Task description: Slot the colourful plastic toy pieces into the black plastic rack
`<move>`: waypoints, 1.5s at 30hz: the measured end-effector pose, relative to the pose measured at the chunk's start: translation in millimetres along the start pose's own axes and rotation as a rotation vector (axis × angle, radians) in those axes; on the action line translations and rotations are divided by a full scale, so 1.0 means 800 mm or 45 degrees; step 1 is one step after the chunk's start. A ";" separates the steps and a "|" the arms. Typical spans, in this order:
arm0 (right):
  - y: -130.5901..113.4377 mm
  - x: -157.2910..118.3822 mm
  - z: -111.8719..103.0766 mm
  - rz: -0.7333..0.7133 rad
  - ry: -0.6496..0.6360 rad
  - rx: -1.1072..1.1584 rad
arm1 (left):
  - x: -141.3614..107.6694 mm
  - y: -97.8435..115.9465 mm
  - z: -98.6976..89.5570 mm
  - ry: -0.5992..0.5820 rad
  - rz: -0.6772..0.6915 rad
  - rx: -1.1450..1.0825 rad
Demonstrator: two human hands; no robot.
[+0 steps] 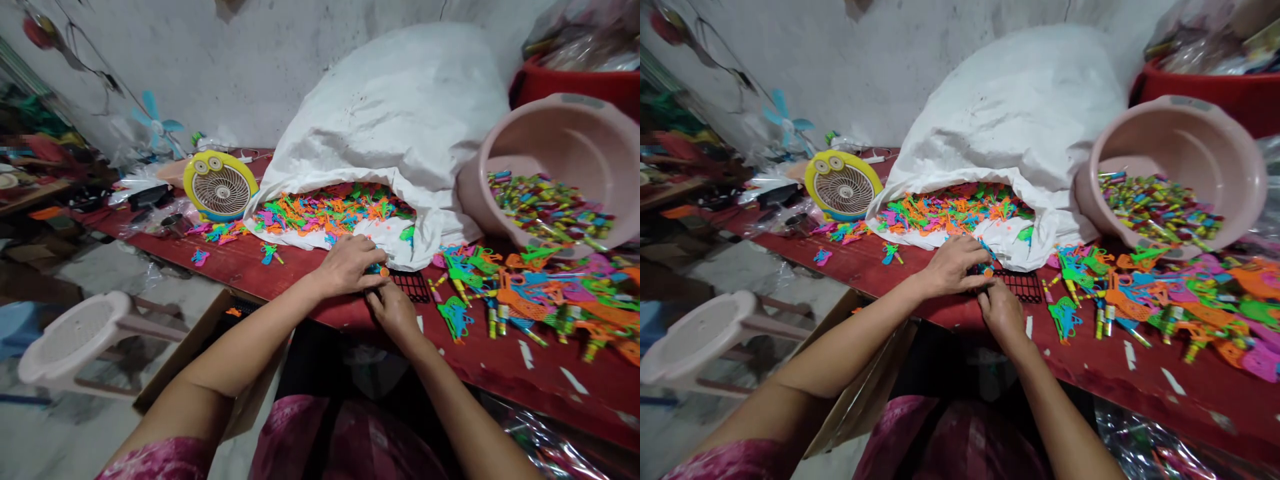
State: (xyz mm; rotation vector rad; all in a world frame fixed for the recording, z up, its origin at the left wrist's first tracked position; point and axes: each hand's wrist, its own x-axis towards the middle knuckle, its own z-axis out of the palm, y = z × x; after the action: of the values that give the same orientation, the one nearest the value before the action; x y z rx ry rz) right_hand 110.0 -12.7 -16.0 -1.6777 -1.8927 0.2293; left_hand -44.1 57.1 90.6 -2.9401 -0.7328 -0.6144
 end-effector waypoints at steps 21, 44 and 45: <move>-0.015 -0.008 -0.008 0.049 -0.032 -0.131 | 0.018 -0.014 -0.021 -0.202 0.066 -0.050; -0.001 -0.034 -0.044 0.046 -0.073 -0.044 | 0.017 -0.030 -0.011 -0.289 -0.061 0.020; 0.011 -0.046 -0.057 0.075 -0.021 -0.044 | 0.016 -0.029 -0.011 -0.285 -0.067 0.017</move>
State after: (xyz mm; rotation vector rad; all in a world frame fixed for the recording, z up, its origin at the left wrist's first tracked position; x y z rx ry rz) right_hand 142.6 -57.4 5.5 -1.7615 -1.8713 0.2358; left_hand -47.4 82.1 102.3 -3.0174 -0.8308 -0.2831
